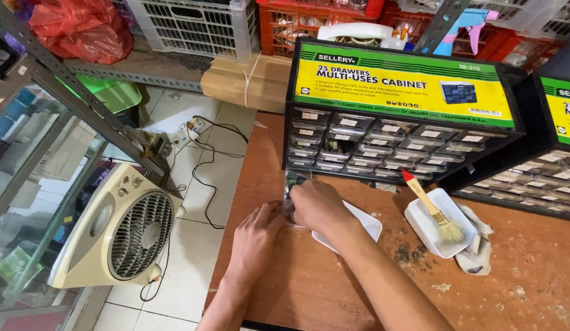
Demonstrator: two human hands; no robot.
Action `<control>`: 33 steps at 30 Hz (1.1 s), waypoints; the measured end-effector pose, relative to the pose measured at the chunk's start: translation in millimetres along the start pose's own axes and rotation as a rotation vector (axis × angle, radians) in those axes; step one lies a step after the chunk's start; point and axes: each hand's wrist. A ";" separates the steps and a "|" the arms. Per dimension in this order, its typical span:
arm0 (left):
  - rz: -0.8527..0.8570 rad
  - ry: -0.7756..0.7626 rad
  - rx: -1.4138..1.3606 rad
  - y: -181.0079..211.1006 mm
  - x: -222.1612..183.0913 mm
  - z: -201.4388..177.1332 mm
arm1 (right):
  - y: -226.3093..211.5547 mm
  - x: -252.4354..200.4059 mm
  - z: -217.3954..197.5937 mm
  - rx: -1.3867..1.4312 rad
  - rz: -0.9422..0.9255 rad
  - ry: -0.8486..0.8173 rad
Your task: Cleaning small electronic components using a brush and a cloth before placing them in a tray.
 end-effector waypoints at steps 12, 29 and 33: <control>-0.013 -0.010 0.012 -0.5 -0.4 2.8 | 10.1 8.2 43.5 -0.143 -0.086 0.256; -0.050 -0.022 -0.054 0.5 7.1 -7.7 | -3.0 -46.4 -20.0 0.227 -0.113 0.188; -0.082 0.041 -0.069 -5.1 5.6 -2.8 | 4.5 -61.9 -34.3 0.646 -0.029 0.196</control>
Point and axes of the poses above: each hand's wrist, its own x-axis towards the middle knuckle, its own z-axis out of the palm, y = z × x
